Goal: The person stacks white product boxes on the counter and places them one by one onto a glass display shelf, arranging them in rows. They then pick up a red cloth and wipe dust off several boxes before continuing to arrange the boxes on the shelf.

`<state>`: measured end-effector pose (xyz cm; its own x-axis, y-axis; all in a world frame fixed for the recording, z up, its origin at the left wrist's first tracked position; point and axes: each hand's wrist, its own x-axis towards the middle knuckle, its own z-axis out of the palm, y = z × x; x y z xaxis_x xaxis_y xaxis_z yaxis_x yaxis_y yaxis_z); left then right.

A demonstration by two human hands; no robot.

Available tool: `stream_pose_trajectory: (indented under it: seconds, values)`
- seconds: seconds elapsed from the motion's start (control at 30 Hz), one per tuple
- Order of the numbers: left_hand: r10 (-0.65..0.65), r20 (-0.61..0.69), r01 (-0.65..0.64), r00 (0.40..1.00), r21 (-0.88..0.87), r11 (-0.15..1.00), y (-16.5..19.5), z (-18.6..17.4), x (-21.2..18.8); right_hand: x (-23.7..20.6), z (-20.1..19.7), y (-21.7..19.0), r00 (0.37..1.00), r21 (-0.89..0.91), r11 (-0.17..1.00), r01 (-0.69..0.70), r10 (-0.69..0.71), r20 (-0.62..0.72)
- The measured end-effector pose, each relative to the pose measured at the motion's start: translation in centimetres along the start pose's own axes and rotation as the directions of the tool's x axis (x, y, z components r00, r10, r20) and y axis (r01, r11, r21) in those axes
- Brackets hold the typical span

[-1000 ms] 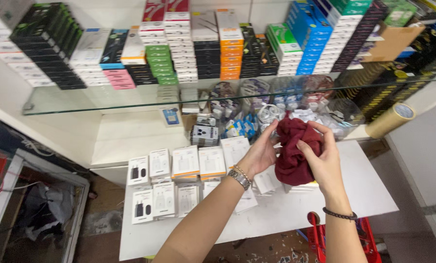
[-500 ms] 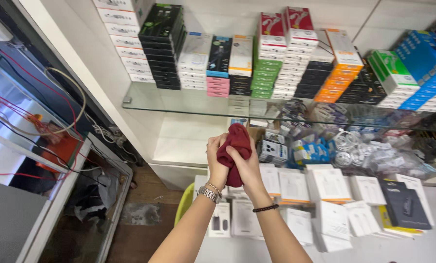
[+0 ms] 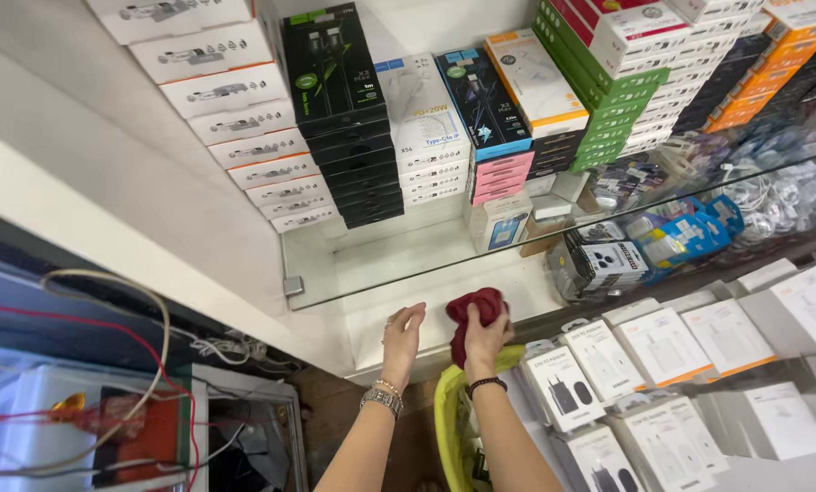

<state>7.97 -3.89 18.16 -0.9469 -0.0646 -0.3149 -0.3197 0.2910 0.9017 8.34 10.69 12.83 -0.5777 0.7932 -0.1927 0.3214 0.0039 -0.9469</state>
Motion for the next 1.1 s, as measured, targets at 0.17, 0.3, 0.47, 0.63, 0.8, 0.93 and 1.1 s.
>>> stream_pose_trajectory:
  seconds: [0.17,0.3,0.47,0.63,0.8,0.93,1.1]
  values:
    - [0.092,0.194,-0.159,0.977,0.366,0.917,-5.9,2.5,5.2,7.2,3.1,2.3,0.992,-0.265,0.963,-0.035,0.003,-0.123]
    - [0.027,0.272,-0.162,0.962,0.488,0.858,-10.5,4.1,8.8,12.3,4.2,4.0,0.929,-0.479,0.871,0.108,-0.260,-0.263]
    - [0.055,0.281,-0.182,0.958,0.447,0.876,-13.4,3.4,12.1,17.9,5.0,6.1,0.967,-0.645,0.764,0.010,-0.171,-0.188]
    - [0.196,0.110,-0.225,0.974,0.440,0.870,-13.0,2.2,13.2,15.9,6.7,6.8,0.979,-0.808,0.575,0.130,-0.206,0.011]
    - [0.254,-0.198,-0.189,0.947,0.297,0.936,-10.4,1.7,12.2,2.1,13.9,5.4,0.739,-0.549,0.495,0.673,-0.421,0.526]
    - [0.360,-0.264,-0.278,0.895,0.300,0.912,-9.2,0.5,11.9,2.1,14.4,3.4,0.781,-0.256,0.785,0.564,-0.406,0.474]
    - [0.380,-0.281,-0.312,0.881,0.259,0.914,-10.0,-0.4,12.4,5.8,14.8,4.0,0.850,-0.658,0.539,0.527,-0.341,0.402]
